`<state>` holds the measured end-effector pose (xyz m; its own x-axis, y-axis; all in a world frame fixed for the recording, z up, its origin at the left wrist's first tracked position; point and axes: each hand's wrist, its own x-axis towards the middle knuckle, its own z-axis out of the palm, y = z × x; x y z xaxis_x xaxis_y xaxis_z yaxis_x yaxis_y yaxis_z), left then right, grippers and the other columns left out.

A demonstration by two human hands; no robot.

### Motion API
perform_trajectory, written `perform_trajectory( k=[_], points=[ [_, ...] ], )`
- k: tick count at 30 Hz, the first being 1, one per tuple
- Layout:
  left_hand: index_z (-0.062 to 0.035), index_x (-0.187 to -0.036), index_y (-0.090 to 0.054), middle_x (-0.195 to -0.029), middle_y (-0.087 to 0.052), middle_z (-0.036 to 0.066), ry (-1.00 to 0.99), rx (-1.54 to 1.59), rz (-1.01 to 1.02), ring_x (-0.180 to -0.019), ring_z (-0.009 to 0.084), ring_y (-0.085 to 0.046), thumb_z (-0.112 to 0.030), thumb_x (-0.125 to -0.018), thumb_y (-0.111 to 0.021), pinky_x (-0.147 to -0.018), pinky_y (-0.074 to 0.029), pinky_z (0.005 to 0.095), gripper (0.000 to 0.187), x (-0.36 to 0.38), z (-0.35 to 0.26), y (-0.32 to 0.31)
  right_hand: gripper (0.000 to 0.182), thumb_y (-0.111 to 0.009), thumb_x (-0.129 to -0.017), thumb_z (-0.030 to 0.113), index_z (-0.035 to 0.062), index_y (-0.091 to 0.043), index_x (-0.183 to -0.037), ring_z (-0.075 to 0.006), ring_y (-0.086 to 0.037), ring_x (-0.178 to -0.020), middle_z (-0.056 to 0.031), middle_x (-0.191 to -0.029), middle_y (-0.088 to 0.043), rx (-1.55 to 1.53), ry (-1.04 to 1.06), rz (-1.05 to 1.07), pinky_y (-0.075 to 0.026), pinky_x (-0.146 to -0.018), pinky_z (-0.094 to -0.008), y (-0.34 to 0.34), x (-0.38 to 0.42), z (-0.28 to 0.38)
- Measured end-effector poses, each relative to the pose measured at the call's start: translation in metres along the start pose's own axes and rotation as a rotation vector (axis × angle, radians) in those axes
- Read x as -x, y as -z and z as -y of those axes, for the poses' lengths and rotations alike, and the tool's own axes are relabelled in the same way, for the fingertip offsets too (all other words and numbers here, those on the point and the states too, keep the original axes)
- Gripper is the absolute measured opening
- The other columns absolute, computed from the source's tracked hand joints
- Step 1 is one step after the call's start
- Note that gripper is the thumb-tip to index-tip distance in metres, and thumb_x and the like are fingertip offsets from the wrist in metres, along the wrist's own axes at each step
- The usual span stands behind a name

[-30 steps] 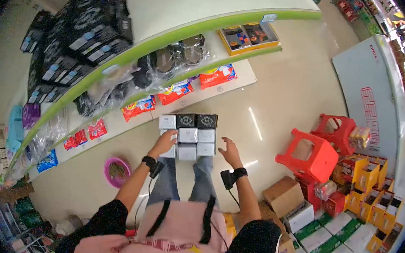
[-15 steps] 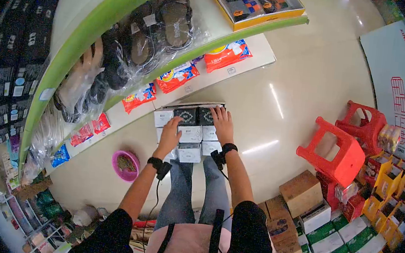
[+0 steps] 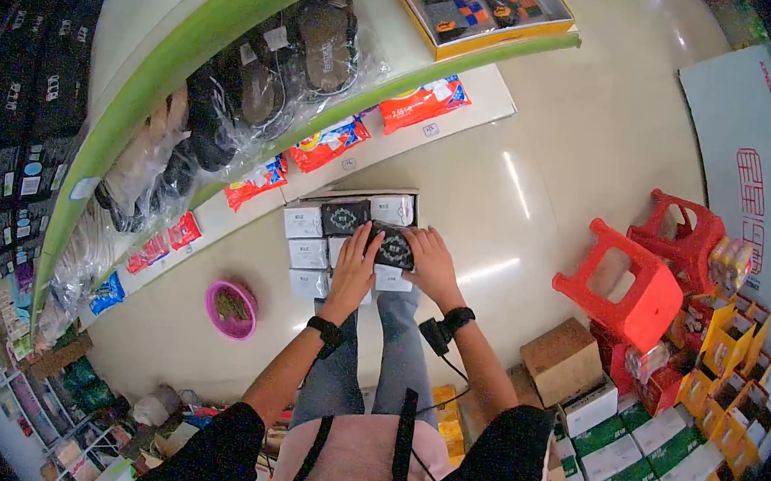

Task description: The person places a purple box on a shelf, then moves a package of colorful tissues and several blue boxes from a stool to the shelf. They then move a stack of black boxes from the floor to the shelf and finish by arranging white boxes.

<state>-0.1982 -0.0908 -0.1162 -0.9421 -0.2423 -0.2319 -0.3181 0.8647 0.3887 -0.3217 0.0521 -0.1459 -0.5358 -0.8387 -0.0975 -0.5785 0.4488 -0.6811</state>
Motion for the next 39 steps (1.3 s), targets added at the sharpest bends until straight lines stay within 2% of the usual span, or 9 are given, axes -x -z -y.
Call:
perform_trajectory(
  k=[4,5,9,11,13,14,22,32,39],
  points=[
    [-0.0132,-0.142,-0.032,-0.146,-0.029,0.015,0.033,-0.030,0.055,-0.137,0.0299,-0.027,-0.003,-0.061,-0.074,-0.112,-0.022,0.0474,0.092,0.014,-0.011,0.013,0.084,-0.081,-0.052,0.015,0.0072,-0.044,-0.127,-0.0314,-0.048,-0.115,-0.0115,-0.120,-0.052,-0.102,0.116,0.099,-0.030,-0.109,-0.0463,0.018,0.020,0.019],
    [-0.0115,-0.139,-0.036,-0.137,-0.039,0.013,-0.020,-0.091,0.030,-0.132,0.0285,-0.033,-0.007,-0.060,-0.077,-0.111,-0.023,0.0483,0.089,0.021,-0.005,0.007,0.085,-0.081,-0.052,0.016,0.0075,-0.044,-0.128,-0.0315,-0.048,-0.116,-0.0116,-0.120,-0.052,-0.130,0.135,0.111,-0.030,-0.109,-0.0463,0.020,0.021,0.026],
    [-0.0067,-0.127,-0.044,-0.120,-0.048,0.010,0.042,-0.039,0.030,-0.118,0.0271,-0.044,-0.012,-0.058,-0.080,-0.106,-0.029,0.0455,0.079,0.042,0.015,0.006,0.080,-0.080,-0.060,0.022,0.0081,-0.044,-0.130,-0.0323,-0.047,-0.117,-0.0128,-0.123,-0.052,-0.246,0.176,0.184,-0.031,-0.108,-0.0437,0.020,0.010,0.042],
    [-0.0067,-0.127,-0.043,-0.120,-0.048,0.010,0.085,-0.058,0.028,-0.118,0.0277,-0.044,-0.012,-0.057,-0.081,-0.106,-0.029,0.0451,0.080,0.053,0.030,0.008,0.077,-0.079,-0.064,0.024,0.0079,-0.044,-0.131,-0.0324,-0.046,-0.118,-0.0132,-0.125,-0.051,-0.338,0.182,0.204,-0.033,-0.106,-0.0424,0.007,-0.005,0.043],
    [-0.0068,-0.126,-0.044,-0.119,-0.048,0.011,0.133,-0.076,-0.004,-0.116,0.0295,-0.043,-0.013,-0.054,-0.082,-0.104,-0.030,0.0446,0.081,0.066,0.047,0.007,0.072,-0.075,-0.070,0.025,0.0051,-0.043,-0.131,-0.0331,-0.046,-0.117,-0.0142,-0.124,-0.053,-0.353,0.109,-0.005,-0.036,-0.101,-0.0415,-0.015,-0.030,0.038],
    [-0.0068,-0.126,-0.044,-0.119,-0.048,0.011,0.146,-0.077,-0.003,-0.116,0.0295,-0.043,-0.013,-0.054,-0.082,-0.104,-0.030,0.0446,0.081,0.073,0.054,0.008,0.070,-0.074,-0.071,0.024,0.0052,-0.042,-0.131,-0.0335,-0.045,-0.119,-0.0141,-0.127,-0.051,-0.230,0.068,0.020,-0.035,-0.102,-0.0418,-0.026,-0.042,0.033],
    [-0.0075,-0.126,-0.044,-0.120,-0.047,0.011,0.352,-0.047,-0.065,-0.116,0.0304,-0.042,-0.018,-0.054,-0.083,-0.103,-0.029,0.0446,0.083,0.110,0.084,0.005,0.084,-0.080,-0.060,0.016,0.0093,-0.039,-0.133,-0.0287,-0.045,-0.122,-0.0107,-0.131,-0.048,0.169,0.174,0.182,-0.036,-0.104,-0.0409,-0.107,-0.108,0.025],
    [-0.0072,-0.129,-0.042,-0.122,-0.046,0.012,0.296,-0.008,-0.024,-0.117,0.0309,-0.041,-0.021,-0.054,-0.082,-0.103,-0.030,0.0442,0.086,0.121,0.073,-0.014,0.084,-0.080,-0.057,0.013,0.0085,-0.041,-0.132,-0.0283,-0.046,-0.122,-0.0118,-0.131,-0.048,0.276,0.166,0.238,-0.036,-0.103,-0.0398,-0.128,-0.117,0.025],
    [-0.0055,-0.130,-0.040,-0.122,-0.045,0.013,0.239,0.009,0.006,-0.117,0.0306,-0.041,-0.020,-0.054,-0.083,-0.103,-0.029,0.0437,0.088,0.126,0.074,-0.023,0.087,-0.081,-0.056,0.015,0.0112,-0.042,-0.133,-0.0255,-0.049,-0.118,-0.0091,-0.123,-0.052,0.393,0.280,0.167,-0.039,-0.100,-0.0394,-0.130,-0.116,0.029]
  ],
)
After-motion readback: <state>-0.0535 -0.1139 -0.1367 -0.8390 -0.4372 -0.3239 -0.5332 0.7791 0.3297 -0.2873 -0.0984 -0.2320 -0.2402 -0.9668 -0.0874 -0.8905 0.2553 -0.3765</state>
